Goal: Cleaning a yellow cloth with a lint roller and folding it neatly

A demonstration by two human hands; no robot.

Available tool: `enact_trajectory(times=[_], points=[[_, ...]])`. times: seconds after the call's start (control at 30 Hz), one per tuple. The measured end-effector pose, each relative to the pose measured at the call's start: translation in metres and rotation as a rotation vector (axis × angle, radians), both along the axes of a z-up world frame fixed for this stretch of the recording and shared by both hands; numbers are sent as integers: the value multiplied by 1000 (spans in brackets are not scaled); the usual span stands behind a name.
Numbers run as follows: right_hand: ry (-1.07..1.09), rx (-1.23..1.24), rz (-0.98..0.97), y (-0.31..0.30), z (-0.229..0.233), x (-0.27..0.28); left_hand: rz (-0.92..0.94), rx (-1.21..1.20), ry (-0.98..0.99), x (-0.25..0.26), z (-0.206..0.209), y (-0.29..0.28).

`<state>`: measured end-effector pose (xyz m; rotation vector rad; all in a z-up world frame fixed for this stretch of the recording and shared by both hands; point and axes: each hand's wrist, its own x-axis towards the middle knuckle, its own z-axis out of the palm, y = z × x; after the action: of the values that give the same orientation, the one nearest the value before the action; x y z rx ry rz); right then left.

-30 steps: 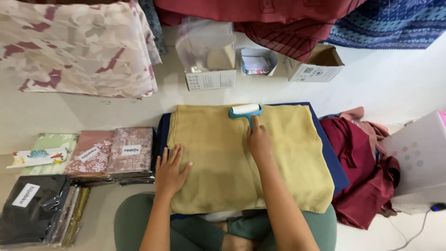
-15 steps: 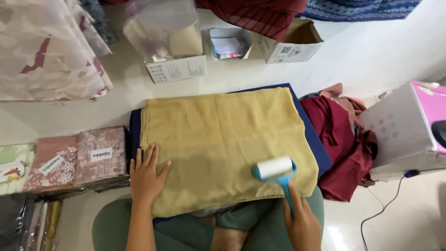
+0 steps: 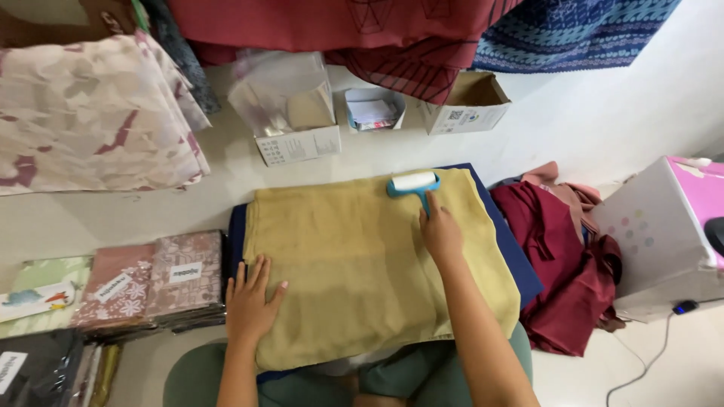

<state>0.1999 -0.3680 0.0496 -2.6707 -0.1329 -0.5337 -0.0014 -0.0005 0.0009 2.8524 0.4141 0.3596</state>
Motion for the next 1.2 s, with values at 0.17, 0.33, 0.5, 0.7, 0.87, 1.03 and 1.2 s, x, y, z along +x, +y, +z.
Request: enact_trajectory(times=[0.17,0.33,0.5,0.7,0.87,1.03,1.2], points=[[-60,-9,-31,-59,-18,-137,-26,27,-32,1,-9,3],[155,-14,-201,-120,-12,-261,11,34,69,1,-1,1],[25,-134,-240,-124,9,-224,0,70,2,0,-8,0],[-138,-93,-178,-88,0,-60,10,53,-34,2,-8,0],[30,-28,-159,-67,10,34,21,62,-40,2,-8,2],[41,-91,-143,-84,14,2,18,6,24,2,-6,2],[-83,-51,-105,-124,14,-134,-1,31,-23,2,-10,2]])
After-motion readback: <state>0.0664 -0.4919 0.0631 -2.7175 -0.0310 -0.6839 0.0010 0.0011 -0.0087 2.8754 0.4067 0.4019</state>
